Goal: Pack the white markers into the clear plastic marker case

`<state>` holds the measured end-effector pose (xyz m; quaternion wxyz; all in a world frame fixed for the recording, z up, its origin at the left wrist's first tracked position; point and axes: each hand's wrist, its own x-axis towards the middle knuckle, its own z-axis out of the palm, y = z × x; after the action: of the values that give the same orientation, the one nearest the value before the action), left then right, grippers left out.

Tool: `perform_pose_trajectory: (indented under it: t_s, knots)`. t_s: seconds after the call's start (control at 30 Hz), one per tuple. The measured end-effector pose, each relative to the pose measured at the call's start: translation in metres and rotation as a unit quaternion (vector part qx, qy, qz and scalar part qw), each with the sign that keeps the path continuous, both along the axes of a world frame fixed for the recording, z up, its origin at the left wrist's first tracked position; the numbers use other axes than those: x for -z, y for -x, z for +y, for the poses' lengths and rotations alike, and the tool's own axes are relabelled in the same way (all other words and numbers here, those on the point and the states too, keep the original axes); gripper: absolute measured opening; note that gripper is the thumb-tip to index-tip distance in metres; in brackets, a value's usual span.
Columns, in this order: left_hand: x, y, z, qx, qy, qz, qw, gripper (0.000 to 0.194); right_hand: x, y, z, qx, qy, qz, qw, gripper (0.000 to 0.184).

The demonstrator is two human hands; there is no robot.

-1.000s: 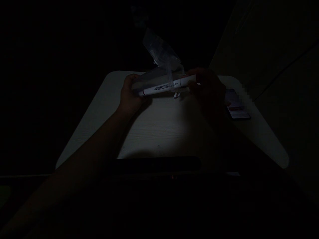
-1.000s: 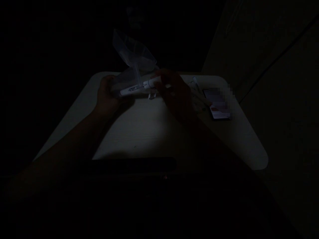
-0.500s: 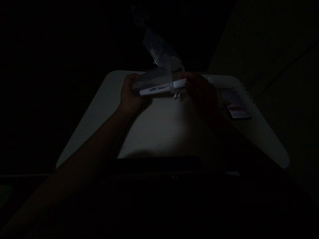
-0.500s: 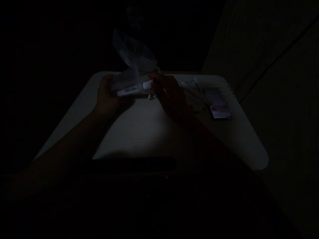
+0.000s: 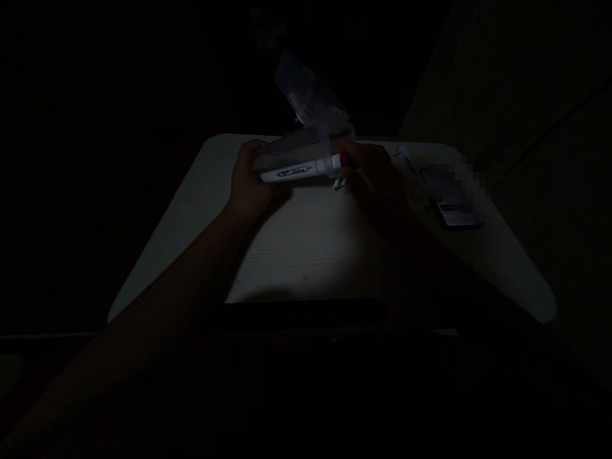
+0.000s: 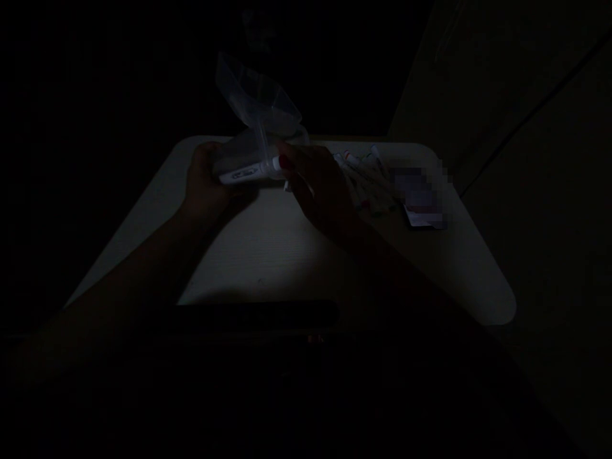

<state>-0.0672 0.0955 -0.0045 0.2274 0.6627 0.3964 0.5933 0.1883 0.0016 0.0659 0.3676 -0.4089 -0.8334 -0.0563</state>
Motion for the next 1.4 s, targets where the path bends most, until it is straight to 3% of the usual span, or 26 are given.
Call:
perform_pose_trajectory:
  t_s: [0.27,0.37,0.5,0.63,1.0,1.07,1.23,1.4]
  knots:
    - [0.000,0.000,-0.004,-0.005,0.016,0.005,1.000,0.088,-0.003,0.006,-0.007,-0.007,0.011,-0.073,0.997,0.057]
    - [-0.002,-0.001,-0.005,-0.022,0.011,-0.006,1.000,0.093,-0.001,0.008,-0.004,-0.022,0.007,-0.100,0.995,0.061]
    - [-0.003,-0.001,-0.007,-0.041,0.021,0.013,0.999,0.091,0.005,0.013,-0.002,0.016,0.024,-0.137,0.990,0.065]
    - [-0.002,0.001,-0.007,-0.026,0.031,0.020,0.999,0.084,0.009,0.018,-0.001,0.019,0.013,-0.139,0.990,0.075]
    - [0.002,0.007,-0.003,-0.020,0.014,0.019,1.000,0.092,0.007,0.015,0.001,-0.017,0.034,-0.130,0.991,0.082]
    - [0.002,0.004,-0.003,-0.021,0.018,0.009,1.000,0.095,0.006,0.012,0.002,0.015,0.044,-0.120,0.992,0.078]
    - [0.000,-0.001,-0.003,-0.013,0.022,-0.026,0.999,0.097,0.005,-0.001,0.012,0.168,0.083,-0.078,0.979,0.072]
    - [-0.001,0.000,-0.002,-0.018,0.037,-0.031,0.999,0.103,0.021,-0.015,0.025,0.258,0.157,-0.115,0.946,0.073]
